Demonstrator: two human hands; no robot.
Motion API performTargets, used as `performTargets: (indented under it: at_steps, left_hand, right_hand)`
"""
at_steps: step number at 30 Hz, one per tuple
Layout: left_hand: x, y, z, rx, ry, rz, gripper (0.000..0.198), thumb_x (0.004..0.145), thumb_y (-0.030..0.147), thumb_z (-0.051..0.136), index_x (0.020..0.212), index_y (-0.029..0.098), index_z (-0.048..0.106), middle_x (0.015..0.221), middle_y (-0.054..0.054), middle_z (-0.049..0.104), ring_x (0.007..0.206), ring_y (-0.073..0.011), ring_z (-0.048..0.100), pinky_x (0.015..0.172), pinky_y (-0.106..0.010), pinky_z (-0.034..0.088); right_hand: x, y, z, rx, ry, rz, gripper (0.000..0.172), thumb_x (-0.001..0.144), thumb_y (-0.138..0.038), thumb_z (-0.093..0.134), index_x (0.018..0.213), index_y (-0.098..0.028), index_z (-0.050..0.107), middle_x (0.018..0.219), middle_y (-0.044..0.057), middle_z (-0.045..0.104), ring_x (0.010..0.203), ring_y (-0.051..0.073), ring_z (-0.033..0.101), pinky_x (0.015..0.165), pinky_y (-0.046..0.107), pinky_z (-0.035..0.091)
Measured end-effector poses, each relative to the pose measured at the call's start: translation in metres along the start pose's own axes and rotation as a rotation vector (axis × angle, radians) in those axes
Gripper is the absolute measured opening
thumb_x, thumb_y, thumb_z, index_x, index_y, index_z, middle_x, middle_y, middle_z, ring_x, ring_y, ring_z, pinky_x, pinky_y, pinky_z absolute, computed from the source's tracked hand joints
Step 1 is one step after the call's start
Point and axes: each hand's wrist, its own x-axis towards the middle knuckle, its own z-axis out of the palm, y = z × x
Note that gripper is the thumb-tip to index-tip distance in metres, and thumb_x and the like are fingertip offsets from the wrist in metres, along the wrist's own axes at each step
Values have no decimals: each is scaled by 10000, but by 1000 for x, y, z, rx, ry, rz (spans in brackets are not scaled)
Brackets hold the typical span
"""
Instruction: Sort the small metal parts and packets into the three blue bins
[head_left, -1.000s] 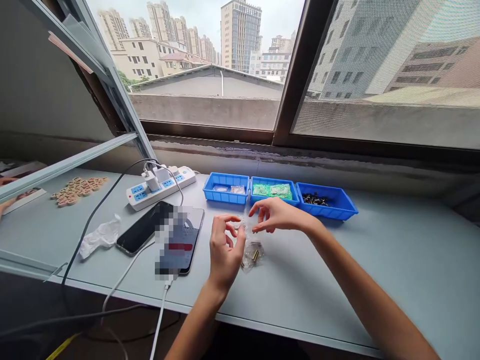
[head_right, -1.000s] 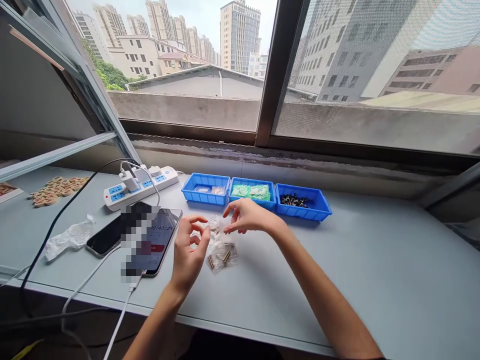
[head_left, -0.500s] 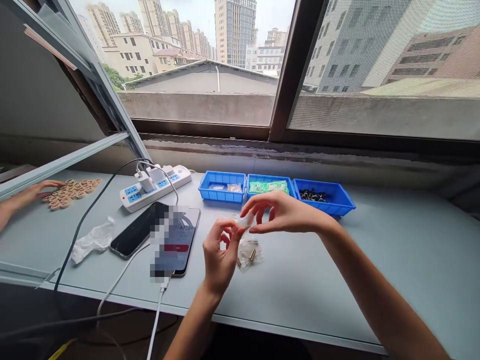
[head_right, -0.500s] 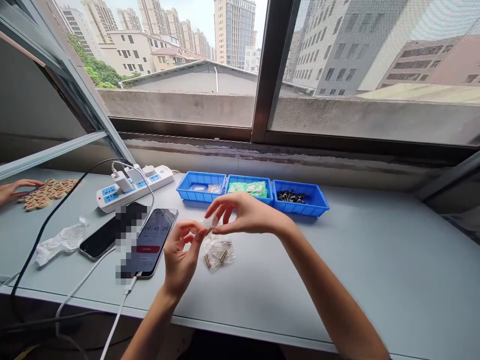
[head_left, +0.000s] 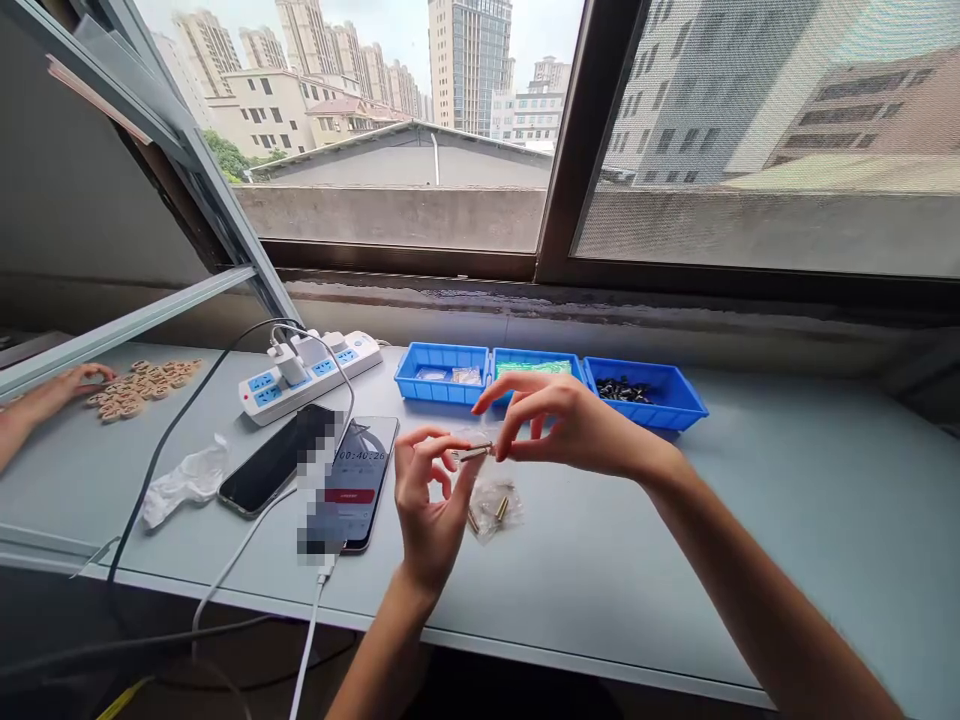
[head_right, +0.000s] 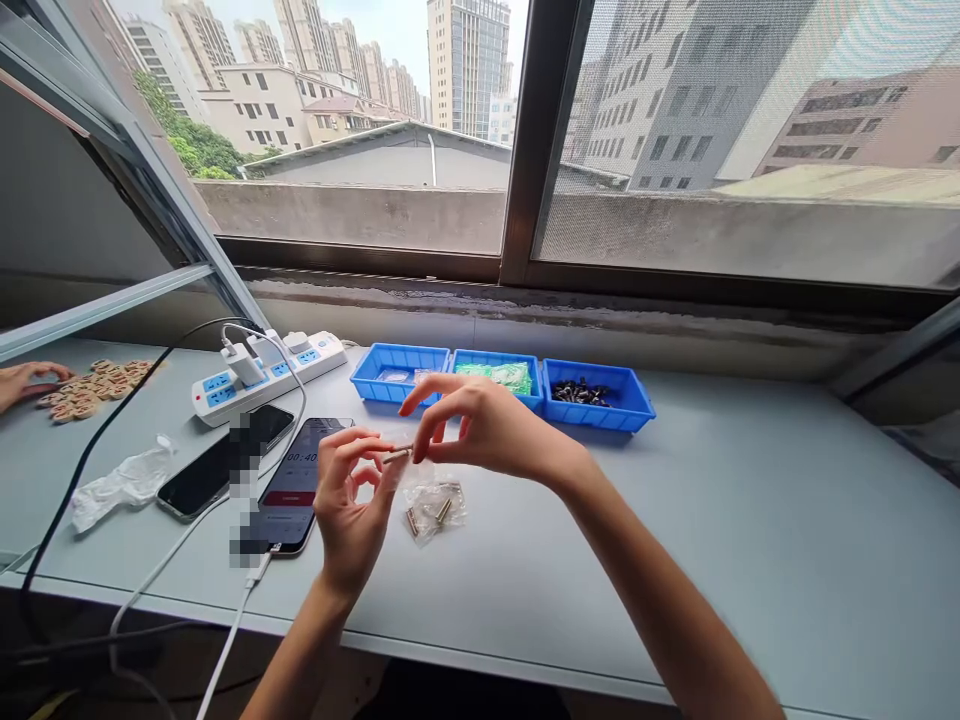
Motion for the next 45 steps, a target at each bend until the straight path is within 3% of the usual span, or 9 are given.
performTargets:
  at_steps: [4,9,15,20,25,31,35,40,45]
  left_hand:
    - [2,1,-1,25,-61,-19,161,849,345,642,794,196,666,892,-36,550,630,-84,536,454,-167,454]
    - [4,5,0,8,-105,-59,204,878,365,582,781,190,622,841,-29,576,617,-89,539,450,-162,431]
    - [1,2,2,-36,-51,-144,141,894,335,510,883,207,570,860,-27,576,671,-106,557,510,-189,445]
    - [-2,-3,2,-52,-69,-209,207,909,373,450,884,208,572,845,-43,573,706,-134,554,509,-214,425]
    - [-2,-3,2,-73,-69,-229,229,904,408,455,876,211,567,815,-36,562,673,-133,534,506,-219,421]
    - [-3,-3,2,-88,-96,-214,223,916,393,440,892,212,568,855,-41,571,681,-132,541,512,-225,419]
    - [-3,-2,2,-90,-98,-189,206,927,364,427,902,217,569,882,-40,569,703,-135,544,528,-230,425]
    - [-3,-3,1,-116,-49,-137,187,936,323,419,899,217,568,875,-25,547,651,-114,507,523,-224,432]
    - [-3,-5,1,-143,-3,-105,157,936,280,422,908,212,561,886,-13,534,640,-95,500,519,-205,429]
  right_hand:
    - [0,-1,0,106,-10,96,78,812,-257,687,828,-187,718,765,19,701,602,113,631,496,191,496]
    - [2,3,0,233,-8,184,147,805,-315,680,779,-171,664,747,16,688,538,97,609,464,193,480]
    - [7,25,-3,361,179,352,243,820,-409,655,874,-189,567,719,16,703,464,83,573,417,182,443]
    - [15,60,2,370,388,551,188,781,-316,684,876,-167,620,603,-10,647,401,81,526,388,195,460]
    - [27,83,19,361,438,572,175,821,-306,636,888,-152,684,649,8,651,417,79,530,377,192,479]
    - [44,74,37,365,337,529,391,889,-301,568,1257,-174,598,1144,120,686,637,121,686,384,167,468]
    - [39,65,33,239,229,515,262,884,-254,570,1099,-164,688,1077,97,717,665,129,683,427,183,462]
    - [27,60,31,-171,-25,513,195,801,-268,680,982,-208,719,1022,47,734,828,195,688,694,288,516]
    - [26,57,47,-331,-150,539,404,647,-381,820,1001,-234,693,1106,60,698,1017,290,637,748,334,463]
